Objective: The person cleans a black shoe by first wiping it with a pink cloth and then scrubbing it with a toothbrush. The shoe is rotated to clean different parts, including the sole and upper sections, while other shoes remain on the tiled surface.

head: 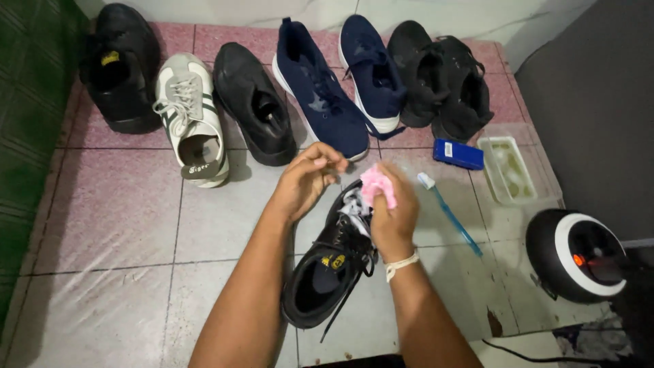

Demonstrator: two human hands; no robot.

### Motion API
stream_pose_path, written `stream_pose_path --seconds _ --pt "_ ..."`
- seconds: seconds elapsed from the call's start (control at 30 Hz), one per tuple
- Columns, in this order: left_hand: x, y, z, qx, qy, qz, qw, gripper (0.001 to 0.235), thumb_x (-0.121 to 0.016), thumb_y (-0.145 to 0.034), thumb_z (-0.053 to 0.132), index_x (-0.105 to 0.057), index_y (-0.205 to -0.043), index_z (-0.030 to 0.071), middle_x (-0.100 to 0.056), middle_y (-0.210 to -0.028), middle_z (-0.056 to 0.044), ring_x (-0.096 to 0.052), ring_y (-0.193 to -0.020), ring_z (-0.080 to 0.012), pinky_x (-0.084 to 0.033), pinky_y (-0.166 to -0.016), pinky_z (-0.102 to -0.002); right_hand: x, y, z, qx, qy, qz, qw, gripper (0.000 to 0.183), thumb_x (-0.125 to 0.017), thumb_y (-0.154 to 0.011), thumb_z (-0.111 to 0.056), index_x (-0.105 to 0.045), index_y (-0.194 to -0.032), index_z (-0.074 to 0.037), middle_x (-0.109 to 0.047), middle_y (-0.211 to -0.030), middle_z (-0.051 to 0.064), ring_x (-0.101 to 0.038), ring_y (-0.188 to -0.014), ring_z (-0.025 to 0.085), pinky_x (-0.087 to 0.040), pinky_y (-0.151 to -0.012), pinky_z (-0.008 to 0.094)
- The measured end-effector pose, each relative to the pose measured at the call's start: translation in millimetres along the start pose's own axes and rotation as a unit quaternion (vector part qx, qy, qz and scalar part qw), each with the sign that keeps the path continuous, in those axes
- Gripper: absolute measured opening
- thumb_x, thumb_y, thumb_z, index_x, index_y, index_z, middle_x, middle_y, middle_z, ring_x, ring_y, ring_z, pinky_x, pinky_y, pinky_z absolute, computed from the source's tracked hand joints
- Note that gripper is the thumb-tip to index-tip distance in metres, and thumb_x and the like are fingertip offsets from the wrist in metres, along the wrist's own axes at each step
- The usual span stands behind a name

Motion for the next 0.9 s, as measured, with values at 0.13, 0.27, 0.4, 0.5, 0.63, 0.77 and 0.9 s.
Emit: stream_pose_path --seconds 0.13,0.27,0.4,0.5,0.63,0.77,0.9 --pt "-13 -2 -8 0.026 -0.110 -0.009 0.993 0.041 -0.058 -0.089 0.028 -0.065 -0.118 -0.001 -0.072 -0.113 -0.019 -0.068 -0.103 -0.0196 -0.048 -0.082 -0.026 -15 -3 -26 0.023 -0.069 -0.098 0.993 0.029 -0.065 -0.095 -0.007 -0.070 -0.120 0.007 -0.070 -0.122 0.027 -0.062 -0.123 0.049 -0.046 -0.106 0.057" --pt "-24 1 -15 0.036 -0.162 -0.021 0.986 0.043 -0.057 -0.093 0.031 -0.069 -0.119 -0.001 -0.072 -0.109 -0.013 -0.064 -0.103 -0.0169 -0.047 -0.091 -0.027 -13 -8 -54 0.098 -0.112 -0.106 0.983 0.018 -0.076 -0.093 -0.013 -0.078 -0.106 -0.001 -0.079 -0.105 0.014 -0.075 -0.107 0.036 -0.052 -0.103 0.049" --pt "-30 -1 -13 0.066 -0.152 -0.036 0.986 0.045 -0.056 -0.094 0.033 -0.068 -0.122 0.001 -0.071 -0.115 -0.011 -0.064 -0.106 -0.0169 -0.048 -0.092 -0.028 -11 -4 -77 0.098 -0.236 -0.132 0.958 0.014 -0.082 -0.080 -0.006 -0.080 -0.091 0.002 -0.080 -0.092 0.014 -0.080 -0.088 0.036 -0.064 -0.085 0.048" --pt "-28 -1 -17 0.078 -0.129 -0.055 0.987 0.041 -0.053 -0.099 0.029 -0.067 -0.123 -0.002 -0.071 -0.120 -0.016 -0.067 -0.112 -0.0231 -0.052 -0.098 -0.035 -10 -6 -72 0.079 -0.224 -0.097 0.967 0.005 -0.080 -0.081 -0.002 -0.078 -0.085 -0.002 -0.079 -0.087 0.014 -0.079 -0.085 0.039 -0.062 -0.083 0.047" --pt "-18 -5 -18 0.073 -0.113 -0.015 0.991 0.045 -0.049 -0.103 0.032 -0.062 -0.127 -0.003 -0.070 -0.122 -0.020 -0.070 -0.111 -0.0263 -0.055 -0.097 -0.038 -17 -21 -56 0.062 -0.096 -0.093 0.989 0.010 -0.071 -0.095 -0.006 -0.079 -0.099 -0.006 -0.080 -0.105 0.013 -0.076 -0.104 0.036 -0.054 -0.098 0.044" --pt "-11 -7 -20 0.085 -0.104 0.007 0.991 0.048 -0.044 -0.105 0.034 -0.058 -0.131 -0.005 -0.069 -0.122 -0.021 -0.072 -0.102 -0.0258 -0.059 -0.089 -0.038 -41 -19 -58 0.116 -0.026 -0.205 0.971 0.015 -0.074 -0.089 -0.010 -0.079 -0.103 -0.006 -0.078 -0.105 0.017 -0.073 -0.106 0.041 -0.050 -0.099 0.051" --pt "-13 -3 -15 0.094 -0.149 -0.006 0.984 0.060 -0.041 -0.106 0.044 -0.056 -0.133 -0.007 -0.065 -0.130 -0.028 -0.069 -0.114 -0.0362 -0.059 -0.092 -0.048 -51 -12 -69 0.145 -0.129 -0.258 0.946 0.007 -0.077 -0.089 -0.015 -0.079 -0.093 -0.010 -0.080 -0.100 0.009 -0.074 -0.109 0.036 -0.037 -0.112 0.045"
Point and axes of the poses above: each hand's wrist, its own y-axis away from the middle knuckle, its own x-axis out of the back of the hand, z = x × y, the point moved 9 cm from there along -y, towards the middle knuckle
